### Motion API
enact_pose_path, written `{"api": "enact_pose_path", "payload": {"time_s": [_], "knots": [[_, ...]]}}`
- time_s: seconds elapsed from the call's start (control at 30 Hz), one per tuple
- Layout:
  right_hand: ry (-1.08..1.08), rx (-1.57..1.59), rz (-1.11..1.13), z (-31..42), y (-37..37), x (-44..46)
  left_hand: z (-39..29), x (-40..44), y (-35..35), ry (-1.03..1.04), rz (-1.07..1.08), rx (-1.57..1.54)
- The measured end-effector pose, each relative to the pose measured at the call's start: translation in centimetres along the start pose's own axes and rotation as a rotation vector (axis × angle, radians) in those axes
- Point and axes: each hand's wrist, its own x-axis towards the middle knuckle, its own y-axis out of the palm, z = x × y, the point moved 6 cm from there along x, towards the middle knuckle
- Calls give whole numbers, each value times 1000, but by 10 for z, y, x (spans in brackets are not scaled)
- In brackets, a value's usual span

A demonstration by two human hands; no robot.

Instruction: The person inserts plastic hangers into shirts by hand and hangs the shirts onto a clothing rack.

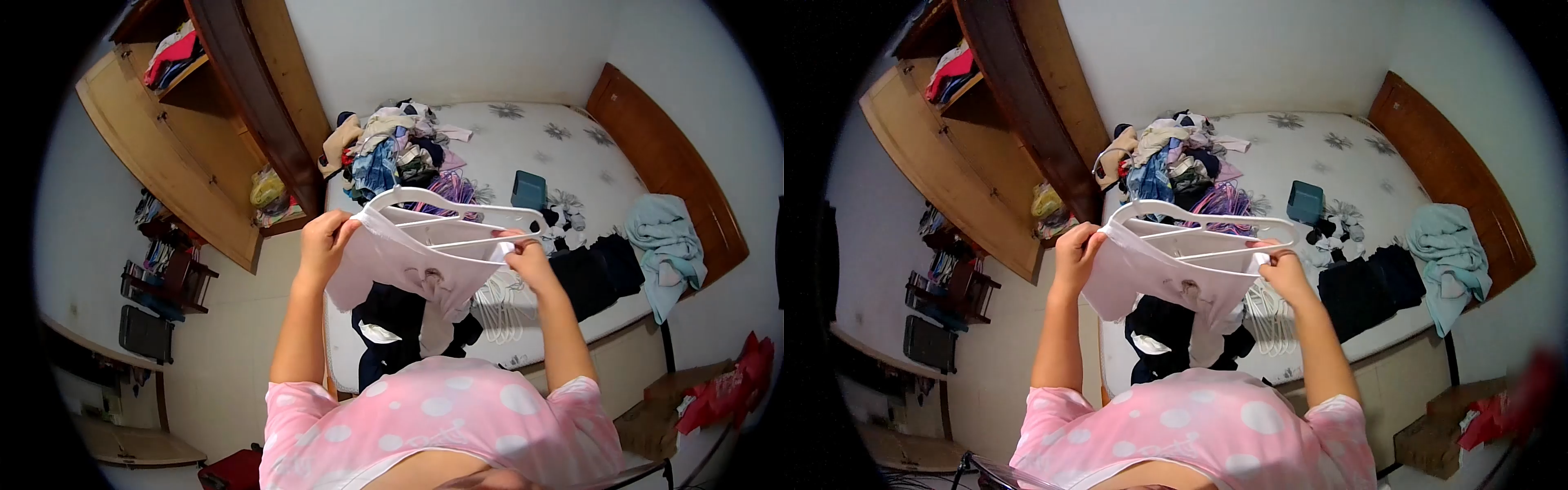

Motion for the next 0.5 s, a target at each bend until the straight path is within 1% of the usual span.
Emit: {"api": "enact_pose_path", "payload": {"time_s": [0.1, 0.2, 0.23, 0.3, 0.33, 0.4, 0.47, 0.5], "knots": [[306, 20, 131, 27, -20, -19, 4, 0, 0, 56, 37, 53], [226, -14, 197, 45, -26, -23, 2, 4, 0, 152, 64, 103], [225, -51, 153, 54, -24, -26, -1, 6, 0, 176, 91, 117], [131, -209, 182, 70, -23, -25, -8, 10, -1, 223, 147, 146], [84, -288, 196, 76, -23, -23, -13, 12, -1, 263, 140, 171], [75, -317, 173, 80, -26, -18, -20, 15, 1, 347, 124, 221], [36, -344, 147, 83, -28, -14, -21, 15, 3, 330, 92, 258], [65, -308, 117, 97, -19, -15, -20, 15, 5, 322, 76, 277]]}}
